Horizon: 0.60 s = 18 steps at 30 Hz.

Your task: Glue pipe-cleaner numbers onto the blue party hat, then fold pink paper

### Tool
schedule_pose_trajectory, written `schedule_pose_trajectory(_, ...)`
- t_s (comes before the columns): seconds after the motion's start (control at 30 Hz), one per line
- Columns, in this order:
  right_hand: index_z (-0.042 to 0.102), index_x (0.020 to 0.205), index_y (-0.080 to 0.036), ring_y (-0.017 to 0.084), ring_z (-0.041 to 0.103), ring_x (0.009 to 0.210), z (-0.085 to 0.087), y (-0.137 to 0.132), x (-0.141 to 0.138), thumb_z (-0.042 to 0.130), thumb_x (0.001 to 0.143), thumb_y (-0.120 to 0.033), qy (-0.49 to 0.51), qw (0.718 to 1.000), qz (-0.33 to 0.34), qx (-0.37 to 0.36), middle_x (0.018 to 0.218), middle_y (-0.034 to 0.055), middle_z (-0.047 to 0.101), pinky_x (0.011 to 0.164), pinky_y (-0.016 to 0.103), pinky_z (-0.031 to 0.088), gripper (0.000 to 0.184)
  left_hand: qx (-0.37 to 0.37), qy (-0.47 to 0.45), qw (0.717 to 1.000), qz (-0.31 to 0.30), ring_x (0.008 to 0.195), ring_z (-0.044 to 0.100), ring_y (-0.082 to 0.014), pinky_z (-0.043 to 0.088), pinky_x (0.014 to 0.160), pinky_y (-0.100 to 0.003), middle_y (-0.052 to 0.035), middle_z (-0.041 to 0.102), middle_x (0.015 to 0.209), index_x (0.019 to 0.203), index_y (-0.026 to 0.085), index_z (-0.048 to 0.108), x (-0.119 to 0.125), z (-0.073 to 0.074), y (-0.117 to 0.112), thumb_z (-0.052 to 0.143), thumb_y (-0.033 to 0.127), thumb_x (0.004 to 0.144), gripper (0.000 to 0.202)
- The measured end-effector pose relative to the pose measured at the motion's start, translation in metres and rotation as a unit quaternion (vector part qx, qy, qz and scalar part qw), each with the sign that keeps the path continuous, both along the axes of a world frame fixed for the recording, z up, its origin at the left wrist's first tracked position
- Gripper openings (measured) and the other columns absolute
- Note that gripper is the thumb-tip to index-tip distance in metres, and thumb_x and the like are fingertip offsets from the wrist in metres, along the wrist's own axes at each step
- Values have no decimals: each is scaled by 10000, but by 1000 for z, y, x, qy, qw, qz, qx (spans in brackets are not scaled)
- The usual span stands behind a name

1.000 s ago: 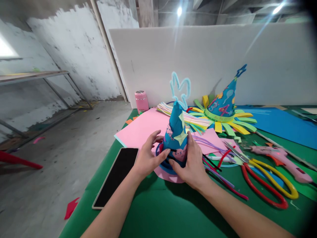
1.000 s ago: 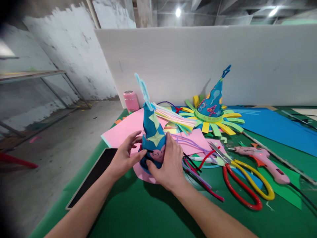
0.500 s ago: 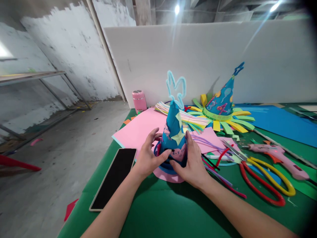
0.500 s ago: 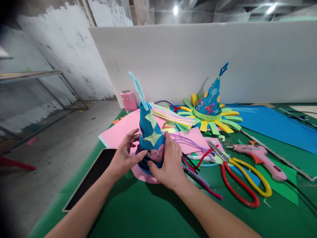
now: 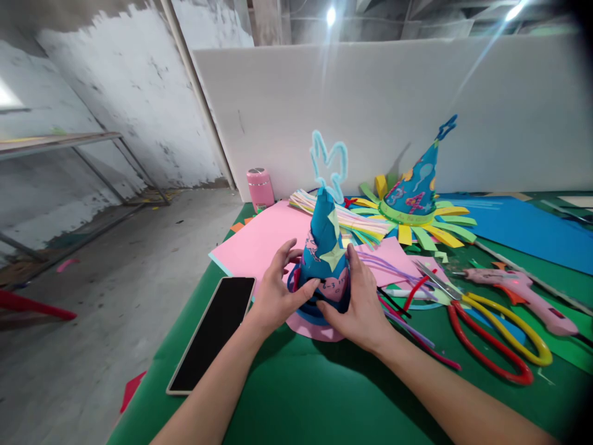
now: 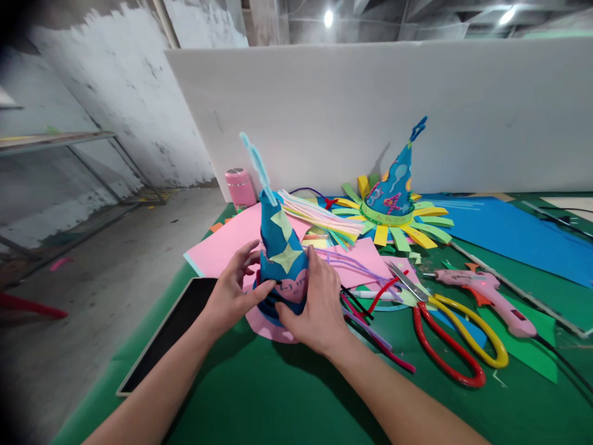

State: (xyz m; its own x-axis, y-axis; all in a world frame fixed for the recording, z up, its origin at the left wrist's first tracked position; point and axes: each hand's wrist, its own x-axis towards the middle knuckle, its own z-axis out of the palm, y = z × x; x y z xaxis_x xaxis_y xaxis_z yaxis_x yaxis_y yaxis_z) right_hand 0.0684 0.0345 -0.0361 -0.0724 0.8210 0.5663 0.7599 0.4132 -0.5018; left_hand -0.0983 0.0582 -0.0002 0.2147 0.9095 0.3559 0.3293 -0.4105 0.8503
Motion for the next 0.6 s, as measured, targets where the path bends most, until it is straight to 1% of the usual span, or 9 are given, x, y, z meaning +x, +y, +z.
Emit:
schedule_pose_trajectory(0.13,23,1375,-122,321,356,1139,1,1,1,587,635,-409,-2,1000,-3,5,1253,161,365,906,504,320,974,-3,4,1000,0,994,485,-202,346,816,-344,-85,506,1139,1262,238,280,-1,1,0,627,298,697,665)
schedule_pose_trajectory(0.27,29,1372,-120,317,368,1129,1,1,0,579,644,-398,1,1000,-10,10,1241,164,378,895,502,328,954,-2,3,1000,2,995,490,-204,347,814,-342,-88,506,1150,1262,237,282,-1,0,0,625,300,702,659)
schedule_pose_trajectory(0.37,17,1371,-130,328,364,1138,1,-1,-3,586,634,-442,-6,1000,-16,8,1247,166,378,887,523,323,982,-5,-4,1000,1,1004,490,-210,353,814,-343,-85,506,1150,1257,246,289,0,0,0,626,304,702,652)
schedule_pose_trajectory(0.47,27,1367,-110,339,346,1156,2,-3,-10,610,594,-504,-16,999,-36,7,1272,185,355,903,532,303,1045,-7,-13,1000,-2,1014,485,-214,358,827,-352,-86,510,1142,1258,242,287,0,-1,-1,625,315,702,654)
schedule_pose_trajectory(0.6,47,1362,-83,342,354,1150,2,-5,-19,610,594,-494,-17,997,-73,3,1270,201,361,913,533,293,1037,-2,-16,1000,-4,1007,488,-210,359,846,-369,-88,513,1138,1258,235,286,-1,-2,0,623,319,704,654)
